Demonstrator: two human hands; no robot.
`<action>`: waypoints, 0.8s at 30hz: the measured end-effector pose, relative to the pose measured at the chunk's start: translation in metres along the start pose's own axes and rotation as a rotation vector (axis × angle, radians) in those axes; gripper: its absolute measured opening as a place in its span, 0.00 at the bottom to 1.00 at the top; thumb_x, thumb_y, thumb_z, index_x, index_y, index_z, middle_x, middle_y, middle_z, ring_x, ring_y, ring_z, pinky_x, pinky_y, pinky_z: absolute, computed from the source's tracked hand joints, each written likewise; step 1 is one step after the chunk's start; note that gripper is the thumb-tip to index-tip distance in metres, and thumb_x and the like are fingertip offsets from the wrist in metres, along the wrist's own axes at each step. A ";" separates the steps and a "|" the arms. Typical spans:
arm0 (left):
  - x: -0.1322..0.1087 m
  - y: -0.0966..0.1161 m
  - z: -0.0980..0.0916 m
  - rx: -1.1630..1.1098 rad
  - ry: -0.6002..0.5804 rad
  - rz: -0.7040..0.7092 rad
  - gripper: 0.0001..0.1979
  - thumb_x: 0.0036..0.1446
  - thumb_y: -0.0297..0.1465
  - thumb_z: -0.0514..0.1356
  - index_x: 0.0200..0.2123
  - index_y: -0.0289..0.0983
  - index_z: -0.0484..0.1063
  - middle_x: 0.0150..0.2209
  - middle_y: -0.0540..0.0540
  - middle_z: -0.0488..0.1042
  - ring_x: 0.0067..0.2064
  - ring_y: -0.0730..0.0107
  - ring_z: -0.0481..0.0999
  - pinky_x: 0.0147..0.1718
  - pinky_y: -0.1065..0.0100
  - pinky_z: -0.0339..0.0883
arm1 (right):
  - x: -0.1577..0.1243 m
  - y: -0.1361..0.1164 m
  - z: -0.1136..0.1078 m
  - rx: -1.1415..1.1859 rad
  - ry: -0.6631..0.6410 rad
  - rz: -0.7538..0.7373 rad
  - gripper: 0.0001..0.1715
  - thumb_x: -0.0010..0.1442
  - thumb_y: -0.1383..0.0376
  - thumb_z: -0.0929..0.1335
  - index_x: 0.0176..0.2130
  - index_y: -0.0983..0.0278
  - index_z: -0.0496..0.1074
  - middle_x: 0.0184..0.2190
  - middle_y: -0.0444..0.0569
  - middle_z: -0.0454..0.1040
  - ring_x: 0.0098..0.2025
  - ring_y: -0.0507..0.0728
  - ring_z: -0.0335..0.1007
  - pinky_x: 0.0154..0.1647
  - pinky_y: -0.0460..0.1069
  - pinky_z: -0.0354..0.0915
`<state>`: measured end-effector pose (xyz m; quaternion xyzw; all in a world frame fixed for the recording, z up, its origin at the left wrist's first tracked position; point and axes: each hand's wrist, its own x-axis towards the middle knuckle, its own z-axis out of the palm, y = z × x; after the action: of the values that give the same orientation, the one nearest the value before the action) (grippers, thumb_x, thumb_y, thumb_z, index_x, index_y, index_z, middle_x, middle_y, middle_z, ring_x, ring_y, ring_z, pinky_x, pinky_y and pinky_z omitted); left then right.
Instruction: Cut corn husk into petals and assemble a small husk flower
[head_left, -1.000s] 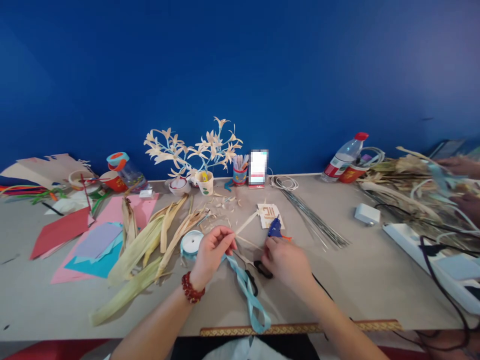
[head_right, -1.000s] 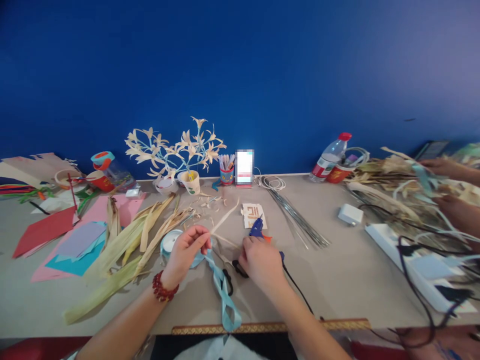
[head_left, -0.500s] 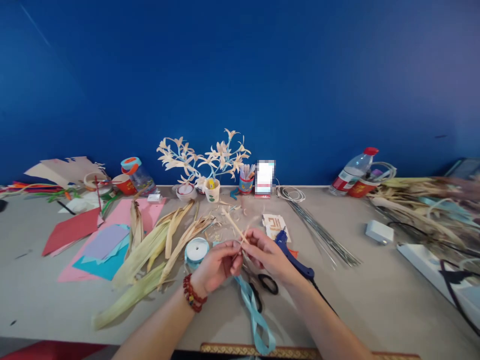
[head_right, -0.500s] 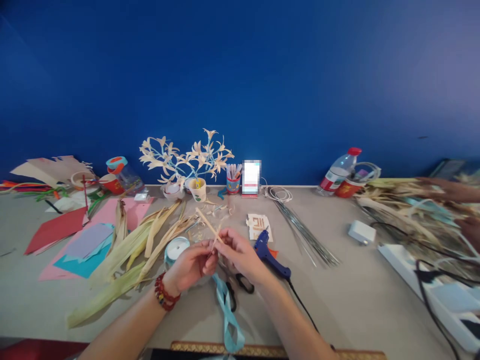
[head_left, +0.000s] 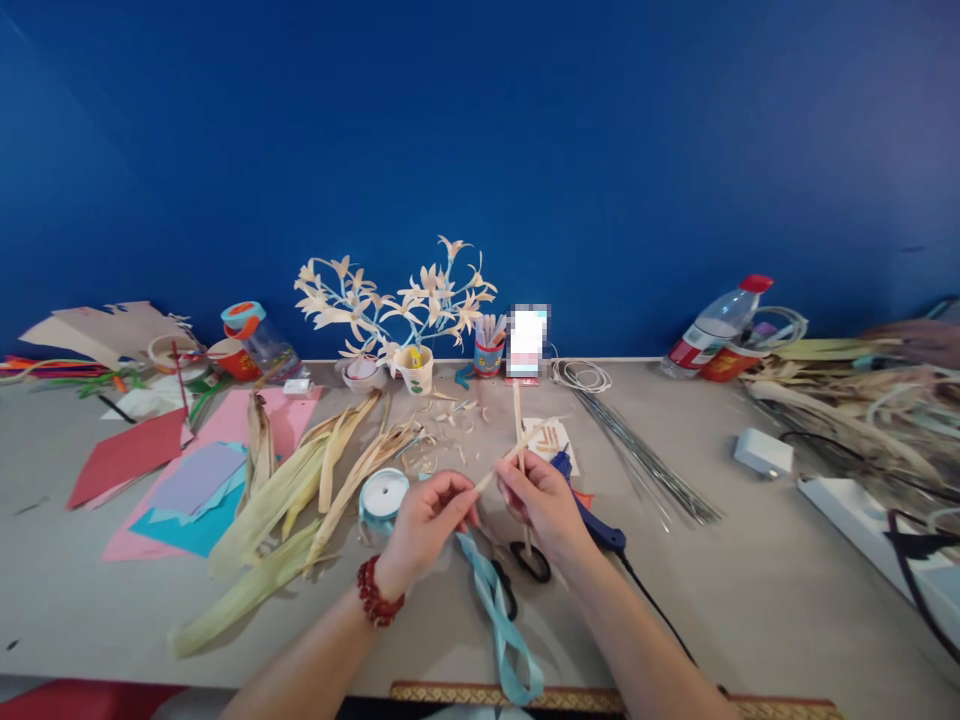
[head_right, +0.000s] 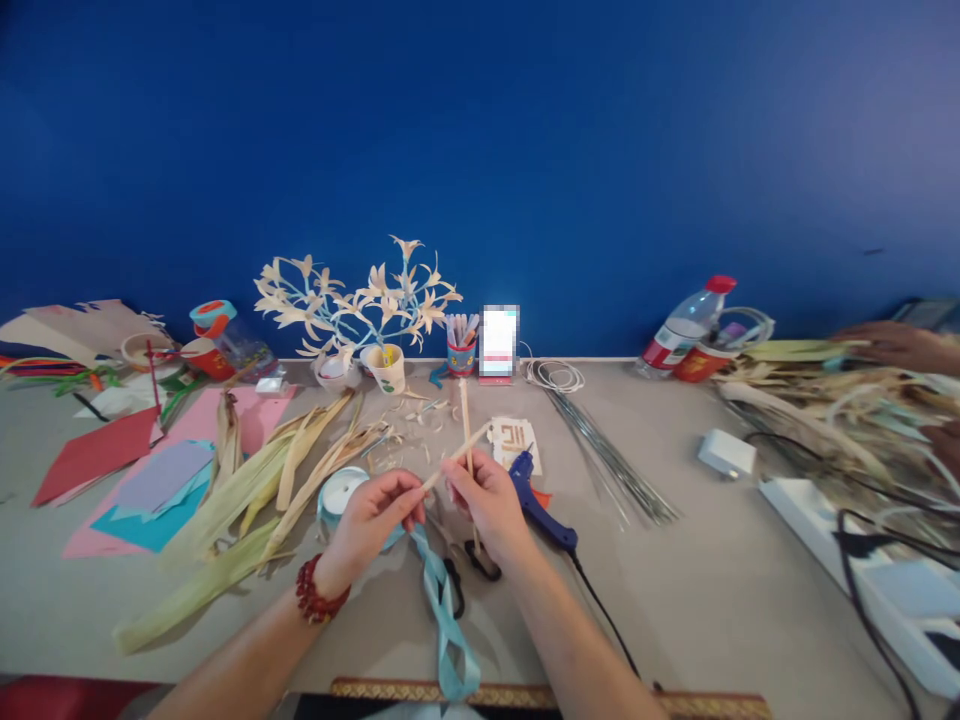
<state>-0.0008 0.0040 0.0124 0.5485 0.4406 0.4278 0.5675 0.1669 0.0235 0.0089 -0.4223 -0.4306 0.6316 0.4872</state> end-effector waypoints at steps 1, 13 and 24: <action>0.000 0.000 0.000 0.002 0.011 0.005 0.12 0.59 0.38 0.59 0.30 0.35 0.70 0.24 0.49 0.73 0.24 0.75 0.69 0.26 0.73 0.63 | -0.001 0.000 0.000 -0.044 -0.018 -0.006 0.23 0.57 0.46 0.67 0.29 0.62 0.61 0.18 0.37 0.60 0.16 0.46 0.45 0.16 0.43 0.41; 0.001 -0.007 -0.002 0.108 0.074 0.067 0.09 0.59 0.35 0.59 0.31 0.34 0.71 0.25 0.49 0.73 0.25 0.74 0.72 0.27 0.73 0.68 | -0.010 0.001 0.000 -0.815 -0.248 -0.193 0.27 0.70 0.52 0.54 0.27 0.63 0.64 0.23 0.42 0.65 0.27 0.52 0.60 0.29 0.46 0.53; -0.001 -0.005 -0.002 0.201 0.102 0.152 0.09 0.60 0.33 0.58 0.31 0.34 0.72 0.27 0.48 0.75 0.27 0.73 0.73 0.28 0.72 0.69 | -0.013 -0.002 0.002 -0.876 -0.251 -0.210 0.24 0.70 0.53 0.55 0.30 0.63 0.66 0.25 0.44 0.68 0.28 0.53 0.63 0.30 0.46 0.53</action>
<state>-0.0025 0.0036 0.0077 0.6119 0.4668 0.4505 0.4524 0.1673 0.0108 0.0127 -0.4624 -0.7529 0.3839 0.2684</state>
